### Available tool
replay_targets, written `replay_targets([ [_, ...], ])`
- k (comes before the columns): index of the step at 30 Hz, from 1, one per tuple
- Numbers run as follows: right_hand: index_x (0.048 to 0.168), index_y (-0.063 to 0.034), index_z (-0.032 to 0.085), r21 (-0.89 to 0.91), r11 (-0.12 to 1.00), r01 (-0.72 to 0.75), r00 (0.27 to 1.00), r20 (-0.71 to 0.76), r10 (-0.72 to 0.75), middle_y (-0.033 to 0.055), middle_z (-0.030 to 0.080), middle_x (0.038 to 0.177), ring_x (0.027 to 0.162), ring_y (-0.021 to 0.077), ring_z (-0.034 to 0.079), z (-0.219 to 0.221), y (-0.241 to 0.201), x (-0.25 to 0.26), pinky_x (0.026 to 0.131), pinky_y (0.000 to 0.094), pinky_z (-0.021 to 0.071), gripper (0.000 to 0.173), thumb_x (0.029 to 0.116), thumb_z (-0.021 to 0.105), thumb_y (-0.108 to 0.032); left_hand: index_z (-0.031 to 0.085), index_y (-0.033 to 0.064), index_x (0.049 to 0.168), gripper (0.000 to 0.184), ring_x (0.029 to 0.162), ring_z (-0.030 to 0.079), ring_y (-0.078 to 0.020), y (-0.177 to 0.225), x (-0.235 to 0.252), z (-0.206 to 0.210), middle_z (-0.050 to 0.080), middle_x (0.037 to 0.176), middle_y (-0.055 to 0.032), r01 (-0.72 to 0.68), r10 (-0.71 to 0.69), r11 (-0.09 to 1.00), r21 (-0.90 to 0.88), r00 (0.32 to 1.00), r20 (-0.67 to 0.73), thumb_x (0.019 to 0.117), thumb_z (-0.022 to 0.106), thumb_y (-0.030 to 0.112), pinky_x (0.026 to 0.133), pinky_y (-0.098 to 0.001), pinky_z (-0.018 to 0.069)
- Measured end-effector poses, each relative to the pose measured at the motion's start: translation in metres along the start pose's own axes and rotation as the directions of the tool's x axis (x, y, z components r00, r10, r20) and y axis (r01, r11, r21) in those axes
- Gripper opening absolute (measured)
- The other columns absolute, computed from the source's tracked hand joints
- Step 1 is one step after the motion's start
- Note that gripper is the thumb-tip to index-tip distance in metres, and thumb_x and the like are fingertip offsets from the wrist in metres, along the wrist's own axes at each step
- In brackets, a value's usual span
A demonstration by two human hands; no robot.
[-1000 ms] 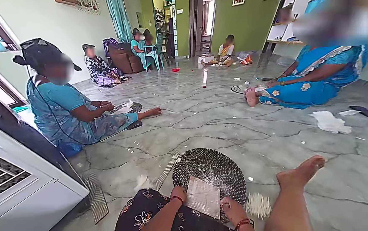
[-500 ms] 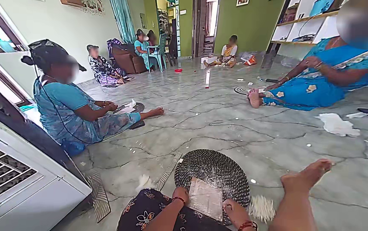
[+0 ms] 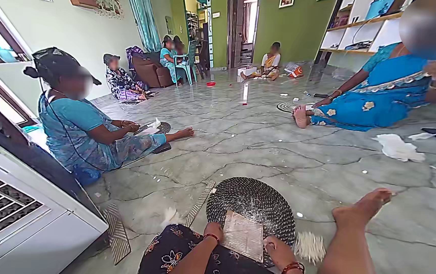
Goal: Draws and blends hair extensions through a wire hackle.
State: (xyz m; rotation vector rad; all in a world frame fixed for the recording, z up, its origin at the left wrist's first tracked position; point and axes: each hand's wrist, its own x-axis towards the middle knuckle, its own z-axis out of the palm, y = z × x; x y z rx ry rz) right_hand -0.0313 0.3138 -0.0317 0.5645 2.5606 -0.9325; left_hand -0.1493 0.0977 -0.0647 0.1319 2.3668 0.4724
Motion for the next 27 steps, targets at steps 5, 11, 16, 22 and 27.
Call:
replay_targets([
  [5,0.129,0.0014,0.067,0.024,1.0,0.017,1.0,-0.023,-0.016,0.025,0.07,0.122,0.119,0.0402,0.065,-0.0003,0.0005,-0.0025,0.106,0.0566,0.0456,0.032,0.1075,0.052,-0.018,0.066,0.0014,0.133,0.035,0.139,0.054,-0.0362,-0.0012,0.0021,0.0001,0.06,0.144,-0.0227,0.016,-0.017,0.999,-0.047,1.0,-0.003,0.1074,0.051,0.019,0.116,-0.0556,0.0414],
  [11,0.13,0.001,0.066,0.009,1.0,0.016,1.0,-0.017,-0.016,0.0246,0.07,0.124,0.12,0.0397,0.065,-0.0001,0.0002,-0.0016,0.106,0.056,0.0454,0.033,0.1078,0.052,-0.019,0.066,0.0015,0.134,0.035,0.139,0.055,-0.0357,-0.0013,0.0014,0.0002,0.06,0.144,-0.0221,0.011,-0.011,0.999,-0.034,1.0,0.0,0.1079,0.05,0.02,0.117,-0.0551,0.0408],
  [16,0.13,0.0014,0.066,0.016,1.0,0.012,1.0,-0.016,-0.012,0.0249,0.07,0.124,0.121,0.0397,0.065,-0.0003,0.0005,-0.0017,0.107,0.0561,0.045,0.033,0.108,0.052,-0.019,0.066,0.0011,0.133,0.035,0.139,0.054,-0.0356,-0.0005,0.0008,0.0006,0.061,0.144,-0.0224,0.01,-0.011,0.999,-0.039,1.0,-0.004,0.1077,0.051,0.02,0.117,-0.0549,0.0408],
  [22,0.13,0.001,0.066,0.006,1.0,0.009,1.0,-0.006,-0.009,0.0244,0.069,0.126,0.123,0.0393,0.064,-0.0004,-0.0008,-0.0022,0.108,0.0547,0.0444,0.032,0.1075,0.052,-0.017,0.066,0.0007,0.133,0.035,0.14,0.054,-0.0349,-0.0008,0.0008,0.0,0.06,0.144,-0.0221,-0.001,0.001,1.0,-0.01,1.0,-0.003,0.1077,0.05,0.02,0.117,-0.0544,0.0405],
  [27,0.131,0.0009,0.066,0.012,1.0,0.008,1.0,0.0,-0.008,0.0246,0.069,0.125,0.122,0.0395,0.064,-0.0005,0.0003,-0.0008,0.108,0.0551,0.0445,0.032,0.1077,0.052,-0.017,0.066,0.0012,0.133,0.035,0.14,0.054,-0.0352,-0.0001,0.0,0.0009,0.06,0.145,-0.0217,0.002,-0.002,1.0,-0.02,1.0,-0.005,0.1078,0.05,0.019,0.117,-0.0547,0.0404],
])
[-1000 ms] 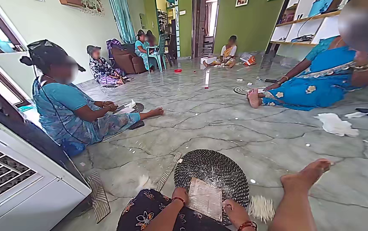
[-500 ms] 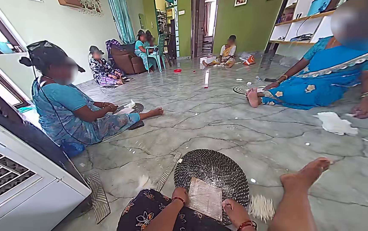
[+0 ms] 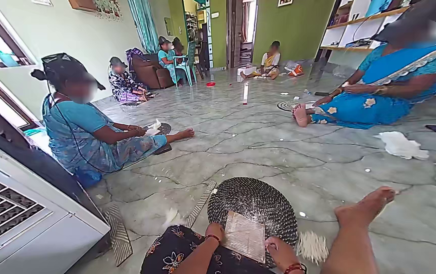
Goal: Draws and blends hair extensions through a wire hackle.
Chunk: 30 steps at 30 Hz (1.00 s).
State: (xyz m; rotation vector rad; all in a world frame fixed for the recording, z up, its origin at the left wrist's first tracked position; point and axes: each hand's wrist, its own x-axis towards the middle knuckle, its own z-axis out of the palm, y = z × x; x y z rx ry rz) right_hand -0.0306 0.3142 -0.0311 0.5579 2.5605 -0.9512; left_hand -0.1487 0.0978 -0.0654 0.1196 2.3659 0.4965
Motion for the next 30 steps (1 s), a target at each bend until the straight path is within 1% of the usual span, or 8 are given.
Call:
replay_targets([
  [7,0.133,0.0024,0.063,-0.023,1.0,0.013,1.0,0.004,-0.013,0.0256,0.067,0.13,0.126,0.0396,0.062,-0.001,-0.003,-0.002,0.11,0.0548,0.0435,0.036,0.1087,0.051,-0.021,0.065,0.0017,0.136,0.036,0.141,0.053,-0.0373,-0.003,0.001,-0.001,0.059,0.146,-0.0221,-0.013,0.013,1.0,0.01,1.0,-0.011,0.1067,0.053,0.019,0.118,-0.0565,0.0392],
  [12,0.137,0.0034,0.059,-0.035,0.999,-0.032,0.999,0.026,0.033,0.0269,0.064,0.133,0.128,0.0396,0.06,-0.006,-0.003,-0.018,0.112,0.0548,0.0422,0.041,0.111,0.044,-0.024,0.06,-0.0033,0.139,0.04,0.142,0.048,-0.0462,-0.004,-0.003,0.006,0.055,0.146,-0.0298,-0.047,0.046,0.998,0.049,0.999,0.019,0.1094,0.05,0.021,0.117,-0.0625,0.0372],
  [13,0.136,0.0024,0.061,-0.034,0.998,-0.054,0.998,0.024,0.055,0.0262,0.066,0.13,0.125,0.0399,0.061,-0.001,0.004,-0.019,0.11,0.056,0.0438,0.04,0.1108,0.045,-0.024,0.063,-0.0037,0.135,0.037,0.137,0.052,-0.0486,-0.008,0.001,0.011,0.059,0.141,-0.0312,-0.052,0.052,0.998,0.029,0.999,0.004,0.1082,0.052,0.019,0.114,-0.0661,0.0392],
  [15,0.13,0.0013,0.064,0.005,0.998,-0.061,0.997,-0.04,0.061,0.0246,0.07,0.118,0.112,0.039,0.067,0.006,0.018,-0.02,0.1,0.0577,0.0488,0.035,0.1094,0.048,-0.022,0.067,-0.0034,0.13,0.034,0.134,0.055,-0.0498,-0.012,0.01,0.016,0.062,0.136,-0.0317,-0.04,0.038,0.998,-0.045,0.999,-0.038,0.1066,0.054,0.018,0.111,-0.0696,0.0398],
  [17,0.126,0.0005,0.067,0.057,0.997,-0.044,0.992,-0.115,0.05,0.0215,0.071,0.11,0.097,0.0336,0.07,0.005,0.022,-0.021,0.091,0.0537,0.0521,0.031,0.1075,0.05,-0.018,0.07,-0.0037,0.123,0.032,0.131,0.057,-0.0489,-0.01,0.015,0.01,0.064,0.132,-0.031,-0.037,0.032,0.996,-0.077,0.997,-0.071,0.1051,0.055,0.018,0.11,-0.0691,0.0409],
  [20,0.124,0.0001,0.067,0.101,0.994,-0.029,0.985,-0.164,0.046,0.0172,0.072,0.103,0.084,0.0262,0.068,0.006,0.023,-0.028,0.082,0.0478,0.0531,0.029,0.1062,0.051,-0.016,0.071,-0.0039,0.121,0.031,0.132,0.057,-0.0475,-0.009,0.014,0.007,0.064,0.132,-0.0307,-0.03,0.029,0.998,-0.049,0.999,-0.04,0.1047,0.055,0.018,0.11,-0.0682,0.0411],
  [25,0.122,0.0015,0.068,0.111,0.994,-0.006,0.978,-0.206,0.029,0.0154,0.071,0.1,0.08,0.0216,0.067,0.016,0.014,-0.027,0.079,0.0419,0.0544,0.027,0.1048,0.055,-0.016,0.071,-0.0049,0.118,0.029,0.13,0.058,-0.0479,-0.008,0.015,0.005,0.064,0.131,-0.0315,-0.026,0.025,0.999,-0.043,0.999,-0.02,0.1031,0.057,0.016,0.108,-0.0679,0.043],
  [30,0.119,0.0013,0.068,0.098,0.995,-0.012,0.979,-0.2,0.032,0.0144,0.072,0.097,0.08,0.021,0.067,0.024,0.007,-0.022,0.079,0.0416,0.0545,0.026,0.105,0.055,-0.017,0.071,-0.0034,0.12,0.028,0.132,0.057,-0.046,-0.009,0.012,-0.002,0.064,0.132,-0.0301,-0.053,0.05,0.992,-0.119,0.998,-0.024,0.1032,0.057,0.015,0.109,-0.0665,0.0423],
])
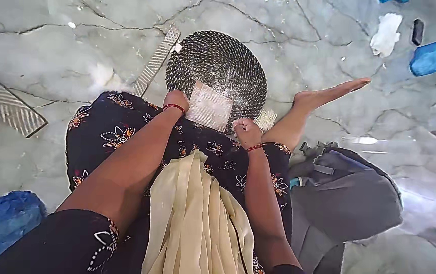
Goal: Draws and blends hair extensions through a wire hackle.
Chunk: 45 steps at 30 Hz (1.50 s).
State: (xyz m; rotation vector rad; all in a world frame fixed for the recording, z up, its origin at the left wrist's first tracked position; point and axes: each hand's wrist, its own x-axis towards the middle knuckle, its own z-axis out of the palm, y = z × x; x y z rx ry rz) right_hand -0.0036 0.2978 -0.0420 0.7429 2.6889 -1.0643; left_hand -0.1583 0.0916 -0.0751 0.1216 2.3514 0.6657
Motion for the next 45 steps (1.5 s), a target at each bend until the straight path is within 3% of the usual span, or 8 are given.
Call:
replay_targets([
  [19,0.122,0.001,0.067,0.035,0.999,0.004,1.0,0.017,-0.004,0.0149,0.071,0.103,0.081,0.0196,0.067,0.007,0.003,0.001,0.078,0.039,0.0553,0.027,0.1056,0.054,-0.016,0.07,-0.0021,0.121,0.028,0.133,0.056,-0.046,0.002,-0.002,0.001,0.063,0.135,-0.029,0.004,-0.006,0.997,0.082,1.0,0.02,0.1019,0.057,0.012,0.108,-0.0686,0.0424],
  [22,0.121,0.0006,0.068,-0.03,0.999,0.037,0.999,0.016,-0.036,0.0165,0.072,0.106,0.093,0.0234,0.069,0.015,-0.008,0.001,0.088,0.0434,0.0533,0.027,0.1051,0.054,-0.016,0.071,-0.0011,0.122,0.028,0.133,0.057,-0.0455,0.003,-0.003,0.0,0.064,0.134,-0.0288,0.017,-0.019,0.997,0.069,1.0,0.02,0.1012,0.057,0.011,0.107,-0.0683,0.043],
  [25,0.129,0.0003,0.068,-0.156,0.98,0.121,0.991,0.081,-0.109,0.0201,0.07,0.126,0.119,0.0305,0.066,0.025,-0.023,0.006,0.106,0.0478,0.0471,0.032,0.1068,0.051,-0.015,0.071,-0.0011,0.122,0.028,0.133,0.057,-0.0449,0.004,-0.002,0.0,0.064,0.134,-0.0287,0.025,-0.028,0.996,0.082,0.999,0.033,0.1013,0.057,0.013,0.107,-0.0675,0.0435],
  [29,0.145,-0.0005,0.057,-0.333,0.898,0.288,0.946,0.245,-0.212,0.0213,0.06,0.145,0.139,0.0351,0.054,0.039,-0.042,0.019,0.118,0.0499,0.0374,0.041,0.1097,0.043,-0.016,0.071,-0.0037,0.119,0.028,0.131,0.058,-0.0468,0.005,0.0,0.0,0.064,0.133,-0.03,0.037,-0.041,0.995,0.091,0.998,0.041,0.101,0.059,0.014,0.105,-0.0678,0.045],
  [31,0.153,0.0006,0.045,-0.4,0.85,0.341,0.914,0.351,-0.202,0.0199,0.048,0.157,0.151,0.0354,0.038,0.046,-0.051,0.027,0.124,0.0489,0.0291,0.047,0.1113,0.041,-0.02,0.07,-0.0042,0.12,0.028,0.132,0.057,-0.0467,0.005,0.0,-0.001,0.063,0.134,-0.0302,0.045,-0.047,0.997,0.058,0.998,0.043,0.1003,0.06,0.013,0.106,-0.0682,0.0444],
  [35,0.161,0.0031,0.024,-0.497,0.755,0.428,0.874,0.439,-0.206,0.0209,0.023,0.17,0.159,0.0379,0.017,0.065,-0.055,0.044,0.127,0.0553,0.0171,0.074,0.1061,0.055,-0.034,0.069,-0.0054,0.12,0.028,0.134,0.056,-0.046,0.006,0.0,-0.001,0.062,0.136,-0.0304,0.039,-0.042,0.998,0.058,0.998,0.05,0.1015,0.057,0.013,0.106,-0.0677,0.0444],
  [38,0.164,0.0011,0.015,-0.568,0.705,0.425,0.875,0.457,-0.16,0.0207,0.015,0.172,0.16,0.0378,0.013,0.077,-0.056,0.05,0.124,0.0658,0.0148,0.093,0.0996,0.064,-0.045,0.068,-0.0069,0.119,0.028,0.135,0.054,-0.0462,0.005,0.0,0.0,0.06,0.137,-0.0307,0.011,-0.015,0.997,0.077,0.999,0.048,0.1008,0.058,0.012,0.107,-0.067,0.044],
  [45,0.167,-0.0119,0.01,-0.604,0.693,0.393,0.88,0.466,-0.093,0.0206,0.015,0.172,0.16,0.0398,0.011,0.087,-0.061,0.048,0.122,0.0706,0.0142,0.086,0.1011,0.063,-0.027,0.068,-0.0067,0.118,0.027,0.133,0.057,-0.0453,0.006,-0.001,-0.002,0.062,0.135,-0.0302,0.023,-0.026,0.997,0.068,0.998,0.05,0.1002,0.058,0.011,0.105,-0.0664,0.0458],
])
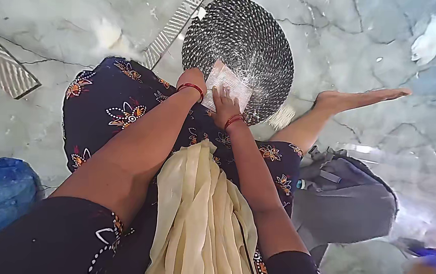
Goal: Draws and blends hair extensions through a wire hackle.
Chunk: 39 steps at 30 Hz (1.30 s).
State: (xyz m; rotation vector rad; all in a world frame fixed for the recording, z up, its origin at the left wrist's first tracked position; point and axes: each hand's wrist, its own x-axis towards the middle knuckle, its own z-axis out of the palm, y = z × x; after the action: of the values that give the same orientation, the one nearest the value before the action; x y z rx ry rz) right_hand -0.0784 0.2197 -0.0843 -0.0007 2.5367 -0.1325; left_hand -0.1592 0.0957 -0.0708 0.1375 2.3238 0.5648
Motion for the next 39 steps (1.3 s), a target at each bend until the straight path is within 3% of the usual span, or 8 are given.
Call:
replay_targets([
  [8,0.166,-0.0104,0.02,0.006,0.999,-0.05,0.989,-0.138,0.05,0.0272,0.032,0.164,0.155,0.0441,0.026,0.016,-0.014,-0.002,0.123,0.0574,0.0268,0.072,0.1021,0.053,-0.003,0.069,-0.0054,0.118,0.027,0.134,0.056,-0.0448,0.0,-0.001,0.001,0.061,0.136,-0.0296,-0.012,0.012,1.0,0.023,1.0,-0.004,0.0987,0.061,0.01,0.106,-0.0664,0.045],
  [12,0.153,0.0035,0.042,0.071,0.995,-0.063,0.967,-0.241,0.079,0.0271,0.047,0.155,0.149,0.0407,0.041,0.026,-0.016,-0.012,0.122,0.0524,0.0326,0.05,0.1051,0.051,-0.007,0.068,-0.0092,0.121,0.028,0.137,0.053,-0.0467,0.0,-0.005,0.002,0.059,0.139,-0.0322,-0.037,0.037,0.998,0.06,0.999,-0.005,0.1013,0.057,0.009,0.11,-0.0655,0.0432],
  [15,0.154,-0.0016,0.044,0.199,0.973,-0.12,0.971,-0.18,0.157,0.0235,0.047,0.156,0.143,0.0383,0.048,0.005,-0.01,-0.02,0.117,0.0524,0.0403,0.053,0.1035,0.056,-0.013,0.068,-0.0109,0.118,0.028,0.135,0.054,-0.0472,-0.001,-0.009,0.0,0.06,0.137,-0.0327,-0.041,0.042,0.998,0.05,0.999,-0.011,0.102,0.056,0.009,0.108,-0.0663,0.0443],
  [20,0.161,0.001,0.027,0.189,0.98,-0.059,0.986,-0.144,0.087,0.0227,0.027,0.168,0.157,0.0363,0.024,-0.029,0.017,-0.013,0.127,0.049,0.0231,0.074,0.102,0.063,-0.025,0.069,-0.0052,0.122,0.029,0.134,0.056,-0.0452,0.0,-0.006,-0.004,0.061,0.137,-0.0292,-0.018,0.019,1.0,0.016,0.999,-0.037,0.1042,0.053,0.012,0.106,-0.066,0.0462],
  [25,0.163,0.0019,0.015,-0.018,1.0,-0.021,1.0,0.021,0.021,0.0241,0.018,0.17,0.158,0.0391,0.018,-0.03,0.009,0.01,0.124,0.0637,0.0185,0.107,0.0916,0.072,-0.053,0.069,-0.0068,0.117,0.028,0.13,0.058,-0.0462,0.003,0.002,-0.004,0.063,0.134,-0.0299,0.018,-0.02,1.0,-0.023,0.999,-0.051,0.1019,0.056,0.012,0.102,-0.0682,0.0477],
  [28,0.164,0.0006,0.011,-0.046,0.998,-0.05,0.999,-0.008,0.05,0.0219,0.008,0.172,0.16,0.0396,0.009,-0.004,0.004,0.016,0.124,0.0646,0.0164,0.099,0.097,0.067,-0.046,0.068,-0.0087,0.117,0.028,0.13,0.059,-0.0465,0.006,0.002,-0.002,0.063,0.134,-0.03,0.042,-0.042,0.999,0.002,0.998,-0.051,0.1035,0.052,0.011,0.1,-0.0674,0.049],
  [36,0.15,0.0056,0.045,0.166,0.978,-0.128,0.971,-0.181,0.158,0.0282,0.048,0.153,0.145,0.0407,0.045,0.004,-0.011,-0.011,0.119,0.0528,0.0371,0.057,0.1058,0.057,-0.028,0.068,-0.0095,0.118,0.028,0.132,0.057,-0.0486,0.006,-0.009,0.0,0.061,0.135,-0.0321,0.001,0.003,0.997,0.077,0.999,-0.049,0.1035,0.053,0.009,0.102,-0.0687,0.0476],
  [39,0.16,0.0034,0.027,0.23,0.968,-0.096,0.972,-0.189,0.141,0.0259,0.029,0.166,0.155,0.0394,0.028,-0.019,0.015,-0.011,0.126,0.0504,0.0265,0.08,0.1012,0.064,-0.035,0.068,-0.0094,0.118,0.029,0.132,0.057,-0.0489,0.002,-0.005,0.001,0.061,0.135,-0.032,-0.001,0.004,0.999,0.052,0.998,-0.059,0.1049,0.051,0.011,0.102,-0.0689,0.0474],
])
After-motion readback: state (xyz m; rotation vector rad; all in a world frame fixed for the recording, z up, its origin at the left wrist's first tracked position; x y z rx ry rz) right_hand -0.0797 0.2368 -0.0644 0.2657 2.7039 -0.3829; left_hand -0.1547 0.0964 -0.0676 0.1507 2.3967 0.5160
